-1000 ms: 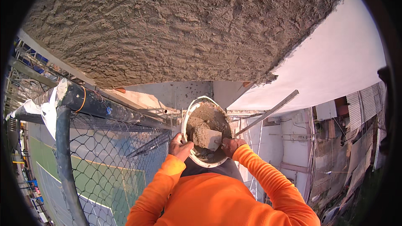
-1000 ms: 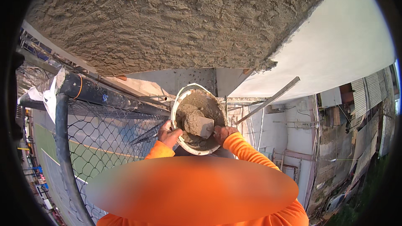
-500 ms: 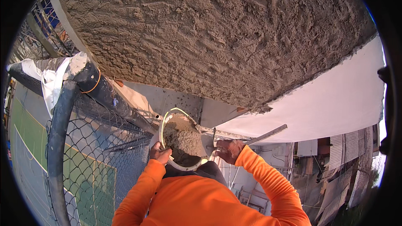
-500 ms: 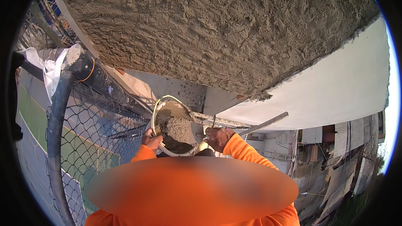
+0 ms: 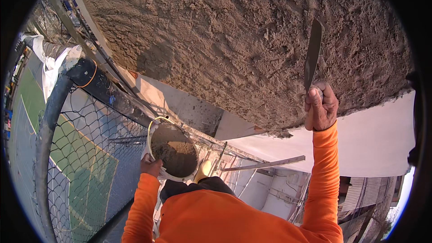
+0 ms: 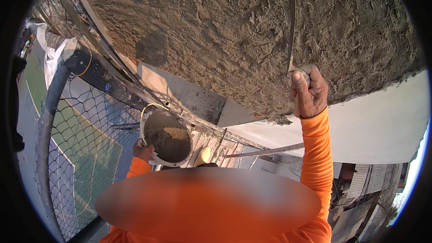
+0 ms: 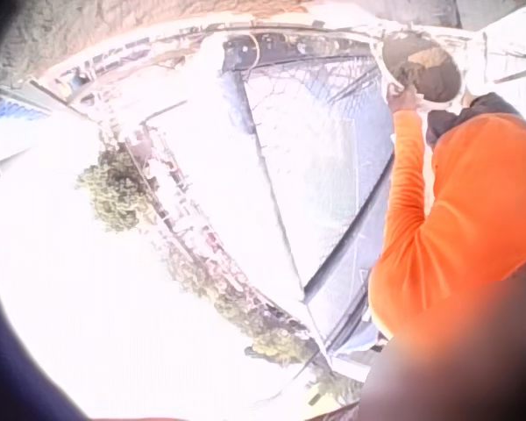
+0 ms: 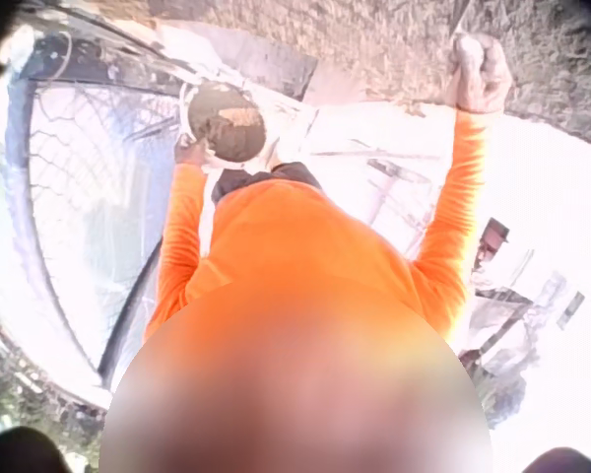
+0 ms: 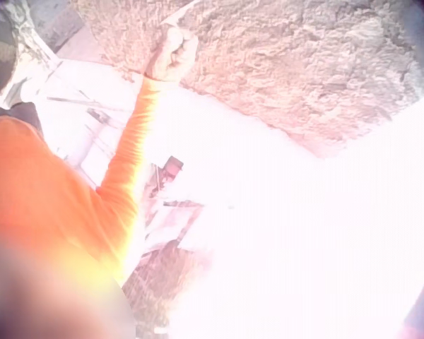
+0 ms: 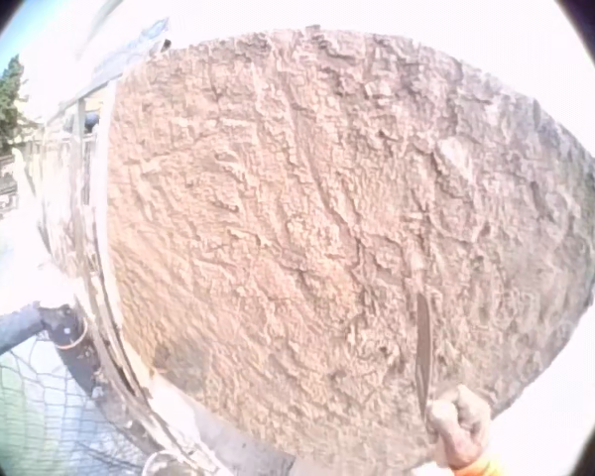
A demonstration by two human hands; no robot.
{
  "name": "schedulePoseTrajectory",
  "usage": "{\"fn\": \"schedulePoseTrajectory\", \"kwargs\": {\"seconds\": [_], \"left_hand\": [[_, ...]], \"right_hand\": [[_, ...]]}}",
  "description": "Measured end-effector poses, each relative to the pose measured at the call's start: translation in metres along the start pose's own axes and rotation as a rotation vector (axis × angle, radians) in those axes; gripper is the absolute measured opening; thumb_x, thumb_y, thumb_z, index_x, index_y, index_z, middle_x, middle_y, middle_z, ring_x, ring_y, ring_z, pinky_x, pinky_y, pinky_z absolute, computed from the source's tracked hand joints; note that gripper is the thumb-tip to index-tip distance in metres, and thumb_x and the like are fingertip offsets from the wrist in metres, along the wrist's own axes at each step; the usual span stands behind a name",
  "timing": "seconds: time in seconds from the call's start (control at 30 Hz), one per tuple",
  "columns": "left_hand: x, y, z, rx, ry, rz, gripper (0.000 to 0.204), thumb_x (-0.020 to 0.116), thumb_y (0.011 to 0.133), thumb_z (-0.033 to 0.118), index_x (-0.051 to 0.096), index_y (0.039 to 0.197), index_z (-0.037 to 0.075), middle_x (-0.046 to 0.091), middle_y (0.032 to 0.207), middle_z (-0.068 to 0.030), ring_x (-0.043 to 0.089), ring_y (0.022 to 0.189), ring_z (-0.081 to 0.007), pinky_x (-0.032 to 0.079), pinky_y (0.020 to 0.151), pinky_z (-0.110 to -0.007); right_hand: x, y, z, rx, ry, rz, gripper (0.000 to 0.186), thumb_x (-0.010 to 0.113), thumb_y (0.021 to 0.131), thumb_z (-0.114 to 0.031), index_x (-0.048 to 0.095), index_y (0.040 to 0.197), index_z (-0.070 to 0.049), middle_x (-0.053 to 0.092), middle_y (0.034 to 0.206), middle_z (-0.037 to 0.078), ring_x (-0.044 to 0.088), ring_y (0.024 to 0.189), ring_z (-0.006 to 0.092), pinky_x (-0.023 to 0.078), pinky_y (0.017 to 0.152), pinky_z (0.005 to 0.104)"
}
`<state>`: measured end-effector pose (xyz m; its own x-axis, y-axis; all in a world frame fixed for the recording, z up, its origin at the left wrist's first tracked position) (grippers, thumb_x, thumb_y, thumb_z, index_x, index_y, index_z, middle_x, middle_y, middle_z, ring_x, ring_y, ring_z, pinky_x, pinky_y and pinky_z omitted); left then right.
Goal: The person scoops wet cement from a bucket with a trowel and applies it to a vertical wall surface. The person then uses a long wooden straightedge to level and smooth the applied cement.
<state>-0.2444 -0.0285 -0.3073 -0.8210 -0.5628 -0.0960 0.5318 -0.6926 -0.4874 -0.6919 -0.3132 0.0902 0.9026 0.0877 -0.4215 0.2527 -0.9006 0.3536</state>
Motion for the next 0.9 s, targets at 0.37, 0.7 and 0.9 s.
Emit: {"fn": "schedulePoseTrajectory", "kwargs": {"seconds": [0.37,0.7,0.9], "left_hand": [[0.093,-0.061,0.080,0.134,-0.043,-0.280,0.025,0.063,0.078,-0.004,0.063,0.102,-0.001,0.067,0.088,-0.0048,0.061,0.074,-0.0109,0.049,0.065,-0.027],[0.076,-0.043,0.073,0.065,0.068,-0.282,0.037,0.069,0.074,0.005,0.061,0.108,-0.007,0.063,0.079,-0.0041,0.058,0.066,-0.0116,0.049,0.060,-0.029],[0.060,-0.028,0.071,0.162,0.025,-0.354,0.017,0.070,0.073,0.007,0.056,0.084,0.005,0.052,0.065,0.0007,0.050,0.057,-0.0091,0.042,0.052,-0.027]], "right_hand": [[0.223,-0.240,0.201,0.013,-0.975,-0.970,0.035,0.040,0.099,-0.020,0.052,0.130,-0.008,0.064,0.113,0.018,0.066,0.105,0.0357,0.054,0.086,0.0479],[0.254,-0.284,0.150,0.067,-0.832,-0.853,0.035,0.047,0.102,-0.027,0.055,0.128,-0.005,0.066,0.115,0.025,0.071,0.088,0.0373,0.057,0.071,0.0476],[0.259,-0.280,0.136,0.246,-0.895,-1.017,0.026,0.048,0.101,-0.033,0.057,0.110,-0.011,0.067,0.095,0.016,0.068,0.075,0.0367,0.052,0.065,0.0483]]}}
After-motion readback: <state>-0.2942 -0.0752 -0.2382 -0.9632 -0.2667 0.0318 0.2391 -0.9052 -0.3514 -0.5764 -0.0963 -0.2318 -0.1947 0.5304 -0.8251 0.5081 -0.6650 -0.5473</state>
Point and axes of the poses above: each hand's wrist, its own y-axis towards the middle knuckle, its own x-axis out of the palm, z = x × y, the point moved 7 cm from there along y, towards the middle knuckle
